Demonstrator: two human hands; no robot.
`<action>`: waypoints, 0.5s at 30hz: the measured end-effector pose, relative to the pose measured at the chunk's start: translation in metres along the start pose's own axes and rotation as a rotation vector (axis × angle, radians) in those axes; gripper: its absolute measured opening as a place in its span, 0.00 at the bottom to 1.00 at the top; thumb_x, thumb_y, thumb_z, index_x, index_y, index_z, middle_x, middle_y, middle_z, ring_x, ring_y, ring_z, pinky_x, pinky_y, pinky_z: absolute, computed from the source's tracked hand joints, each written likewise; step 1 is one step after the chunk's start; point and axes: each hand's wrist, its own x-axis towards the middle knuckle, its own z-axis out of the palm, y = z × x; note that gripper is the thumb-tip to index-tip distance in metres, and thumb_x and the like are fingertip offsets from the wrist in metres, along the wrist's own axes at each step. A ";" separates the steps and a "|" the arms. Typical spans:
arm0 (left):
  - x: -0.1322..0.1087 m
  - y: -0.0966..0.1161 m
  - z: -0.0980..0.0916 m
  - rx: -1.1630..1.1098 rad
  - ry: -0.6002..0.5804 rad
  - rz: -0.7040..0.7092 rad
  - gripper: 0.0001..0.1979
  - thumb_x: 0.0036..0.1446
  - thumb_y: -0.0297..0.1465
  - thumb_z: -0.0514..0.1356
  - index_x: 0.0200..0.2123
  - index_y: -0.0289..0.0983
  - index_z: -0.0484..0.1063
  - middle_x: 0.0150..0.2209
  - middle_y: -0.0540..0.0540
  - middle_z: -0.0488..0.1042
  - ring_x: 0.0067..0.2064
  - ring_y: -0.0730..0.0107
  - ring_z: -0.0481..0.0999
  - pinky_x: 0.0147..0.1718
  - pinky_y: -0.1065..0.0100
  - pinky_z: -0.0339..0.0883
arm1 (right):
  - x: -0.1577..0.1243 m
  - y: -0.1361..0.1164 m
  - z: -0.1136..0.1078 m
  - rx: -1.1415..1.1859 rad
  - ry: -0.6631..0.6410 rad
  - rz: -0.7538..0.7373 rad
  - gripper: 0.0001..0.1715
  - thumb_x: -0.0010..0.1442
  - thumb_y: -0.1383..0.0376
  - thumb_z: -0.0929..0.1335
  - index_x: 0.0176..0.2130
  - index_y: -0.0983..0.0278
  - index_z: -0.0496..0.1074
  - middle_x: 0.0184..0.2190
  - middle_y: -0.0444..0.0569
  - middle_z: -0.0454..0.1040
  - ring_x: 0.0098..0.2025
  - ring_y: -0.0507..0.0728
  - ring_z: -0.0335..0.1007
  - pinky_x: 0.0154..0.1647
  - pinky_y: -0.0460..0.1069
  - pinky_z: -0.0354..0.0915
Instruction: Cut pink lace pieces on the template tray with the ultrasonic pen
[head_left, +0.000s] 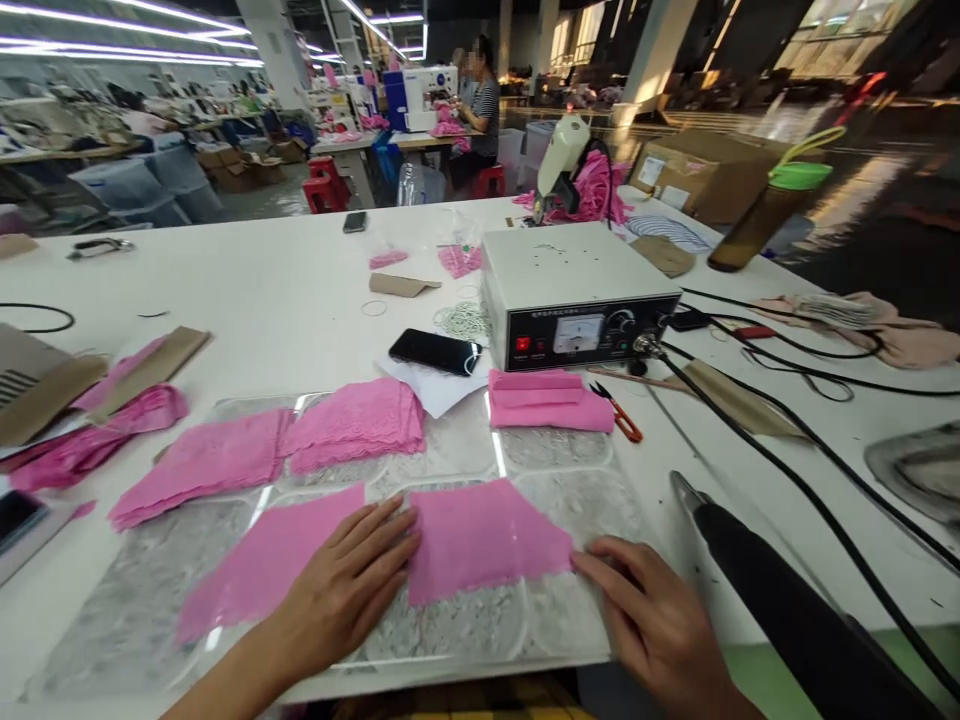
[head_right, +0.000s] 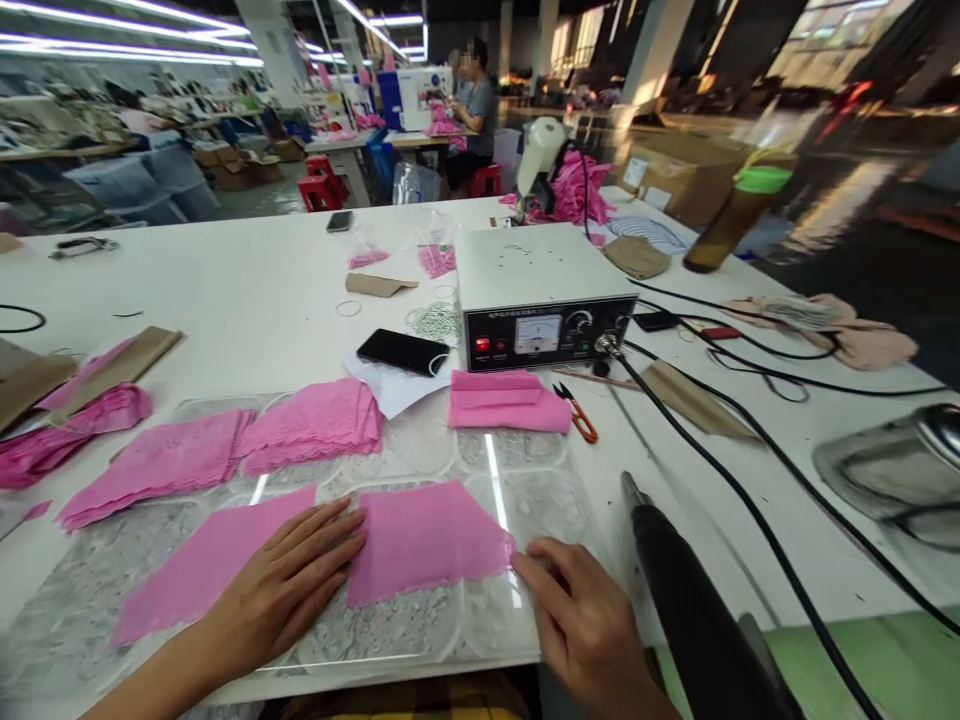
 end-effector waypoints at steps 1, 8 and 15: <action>0.001 -0.001 -0.001 -0.004 -0.002 0.012 0.18 0.67 0.26 0.53 0.58 0.33 0.68 0.59 0.39 0.70 0.67 0.54 0.59 0.62 0.55 0.61 | 0.000 -0.001 0.000 0.013 0.008 0.016 0.23 0.58 0.79 0.62 0.47 0.60 0.75 0.37 0.50 0.75 0.36 0.53 0.74 0.34 0.47 0.73; 0.036 -0.005 -0.004 -0.081 -0.095 0.163 0.19 0.67 0.25 0.50 0.60 0.35 0.67 0.59 0.41 0.71 0.67 0.57 0.60 0.64 0.56 0.59 | -0.013 -0.008 -0.007 -0.003 0.181 0.260 0.12 0.61 0.73 0.65 0.41 0.61 0.75 0.37 0.49 0.76 0.38 0.54 0.76 0.39 0.47 0.74; 0.102 0.000 0.021 -0.221 -0.257 0.435 0.19 0.71 0.28 0.46 0.59 0.34 0.67 0.61 0.42 0.69 0.65 0.58 0.64 0.63 0.57 0.57 | -0.047 -0.007 -0.011 0.082 0.317 0.613 0.06 0.63 0.62 0.66 0.36 0.62 0.72 0.36 0.49 0.76 0.37 0.56 0.77 0.35 0.48 0.76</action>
